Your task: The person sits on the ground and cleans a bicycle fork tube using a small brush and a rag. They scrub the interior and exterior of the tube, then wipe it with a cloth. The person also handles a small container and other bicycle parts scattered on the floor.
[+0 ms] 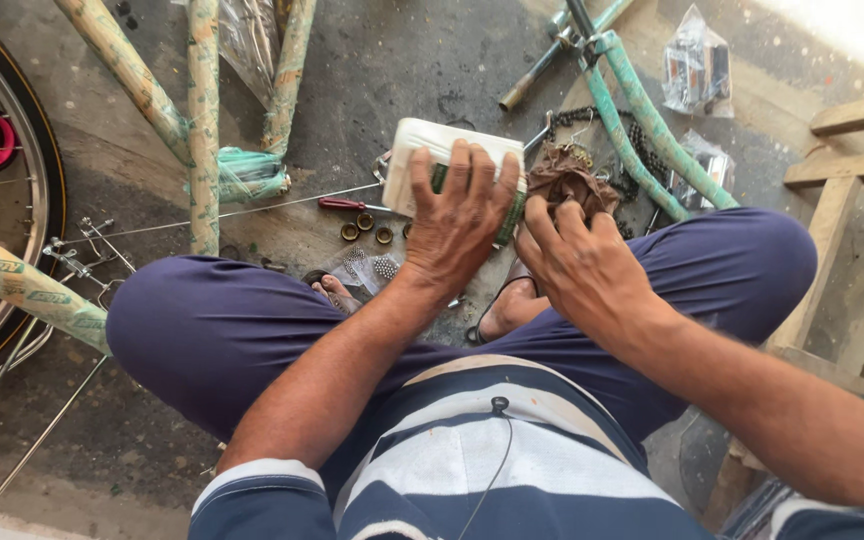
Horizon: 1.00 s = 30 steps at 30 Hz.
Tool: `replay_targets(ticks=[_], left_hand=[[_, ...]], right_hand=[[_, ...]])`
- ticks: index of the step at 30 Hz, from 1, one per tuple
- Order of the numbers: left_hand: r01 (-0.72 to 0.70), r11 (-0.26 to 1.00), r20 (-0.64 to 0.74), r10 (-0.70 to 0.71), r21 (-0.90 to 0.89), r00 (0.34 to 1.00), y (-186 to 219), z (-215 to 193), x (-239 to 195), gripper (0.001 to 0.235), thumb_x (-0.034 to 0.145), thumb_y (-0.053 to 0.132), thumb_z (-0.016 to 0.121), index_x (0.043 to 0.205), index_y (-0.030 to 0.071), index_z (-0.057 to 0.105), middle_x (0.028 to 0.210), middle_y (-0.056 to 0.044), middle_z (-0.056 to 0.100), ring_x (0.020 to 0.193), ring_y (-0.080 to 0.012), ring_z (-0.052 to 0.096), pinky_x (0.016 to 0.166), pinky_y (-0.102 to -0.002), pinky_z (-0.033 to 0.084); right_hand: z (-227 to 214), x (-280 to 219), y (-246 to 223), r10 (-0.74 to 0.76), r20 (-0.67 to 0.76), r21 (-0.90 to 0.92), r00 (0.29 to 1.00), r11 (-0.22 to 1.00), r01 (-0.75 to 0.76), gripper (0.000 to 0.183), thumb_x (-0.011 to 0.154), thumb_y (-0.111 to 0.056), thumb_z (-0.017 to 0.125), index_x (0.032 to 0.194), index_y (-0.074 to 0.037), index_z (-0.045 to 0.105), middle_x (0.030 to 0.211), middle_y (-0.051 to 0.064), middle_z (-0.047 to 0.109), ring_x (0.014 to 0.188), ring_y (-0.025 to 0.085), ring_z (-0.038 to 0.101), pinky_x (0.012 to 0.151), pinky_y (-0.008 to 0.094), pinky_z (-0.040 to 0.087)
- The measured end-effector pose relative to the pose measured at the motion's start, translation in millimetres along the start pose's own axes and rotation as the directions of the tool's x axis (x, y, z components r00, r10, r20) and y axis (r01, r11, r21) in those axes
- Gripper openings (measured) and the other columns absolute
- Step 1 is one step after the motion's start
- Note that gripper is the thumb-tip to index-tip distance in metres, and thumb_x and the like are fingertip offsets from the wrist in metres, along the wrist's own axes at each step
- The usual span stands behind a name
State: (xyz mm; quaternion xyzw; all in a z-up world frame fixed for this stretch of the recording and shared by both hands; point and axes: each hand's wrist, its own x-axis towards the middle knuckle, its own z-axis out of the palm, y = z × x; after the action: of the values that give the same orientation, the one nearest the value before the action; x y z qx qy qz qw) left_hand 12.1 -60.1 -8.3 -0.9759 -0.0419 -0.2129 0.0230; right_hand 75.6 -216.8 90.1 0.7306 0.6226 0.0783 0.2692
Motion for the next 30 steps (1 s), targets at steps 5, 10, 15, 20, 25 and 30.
replay_targets(ticks=[5,10,15,20,25,30], left_hand=[[0.047,0.993,-0.061,-0.054,-0.106,0.997,-12.9,-8.8,-2.0,0.049,0.103,0.027,0.06,0.149,0.015,0.052,0.136,-0.016,0.052,0.135,-0.0312,0.048,0.113,-0.066,0.027],[-0.066,0.993,-0.054,0.061,-0.101,0.997,10.8,-6.2,-6.0,0.055,0.099,0.029,0.065,0.15,0.015,0.052,0.135,-0.019,0.053,0.134,-0.0332,0.048,0.109,-0.066,0.028],[-0.039,0.998,-0.038,0.037,-0.047,0.999,2.1,11.3,-4.3,0.059,0.094,0.029,0.072,0.149,0.02,0.053,0.133,-0.016,0.054,0.132,-0.0302,0.049,0.108,-0.065,0.03],[0.202,0.787,-0.009,-0.254,-0.583,0.967,-18.2,3.3,-3.2,0.078,0.075,0.029,0.086,0.144,0.017,0.052,0.126,-0.015,0.054,0.122,-0.0318,0.052,0.105,-0.065,0.032],[0.158,0.531,0.038,-0.23,-0.833,0.973,-7.4,-17.7,-2.0,0.094,0.064,0.025,0.094,0.146,0.019,0.05,0.129,-0.011,0.055,0.124,-0.0319,0.055,0.106,-0.054,0.039],[0.161,0.517,0.036,-0.244,-0.84,0.969,2.2,-33.7,-0.7,0.091,0.067,0.021,0.093,0.147,0.02,0.05,0.13,-0.009,0.055,0.125,-0.0327,0.055,0.106,-0.05,0.041]], right_hand=[[10.4,-8.4,8.1,-0.021,0.108,-0.001,0.994,1.0,0.021,0.038,0.085,-0.029,0.06,0.12,-0.014,0.068,0.133,0.013,0.056,0.094,0.023,0.058,0.069,0.035,0.051],[23.9,-1.8,0.1,-0.133,0.312,-0.059,0.941,0.986,0.159,0.032,0.096,-0.025,0.058,0.125,-0.012,0.066,0.122,0.011,0.059,0.107,0.027,0.057,0.084,0.04,0.051],[4.4,-13.5,0.2,-0.169,0.059,-0.043,0.984,0.984,0.172,0.037,0.088,-0.031,0.061,0.12,-0.012,0.068,0.14,0.01,0.055,0.119,0.028,0.056,0.093,0.043,0.049],[-8.7,-27.5,29.7,0.127,-0.347,0.872,0.929,0.407,0.27,0.059,0.1,-0.052,0.068,0.139,-0.009,0.056,0.156,0.019,0.044,0.139,0.032,0.05,0.116,0.045,0.048],[5.2,-8.3,13.2,0.691,-0.1,0.263,0.716,-0.675,0.689,0.095,0.09,-0.084,0.039,0.157,-0.017,0.04,0.162,0.02,0.035,0.146,0.031,0.042,0.125,0.047,0.038],[22.1,13.0,-2.4,0.745,-0.009,0.145,0.667,-0.659,0.738,0.095,0.09,-0.086,0.038,0.159,-0.021,0.036,0.159,0.015,0.033,0.151,0.027,0.033,0.13,0.045,0.026]])
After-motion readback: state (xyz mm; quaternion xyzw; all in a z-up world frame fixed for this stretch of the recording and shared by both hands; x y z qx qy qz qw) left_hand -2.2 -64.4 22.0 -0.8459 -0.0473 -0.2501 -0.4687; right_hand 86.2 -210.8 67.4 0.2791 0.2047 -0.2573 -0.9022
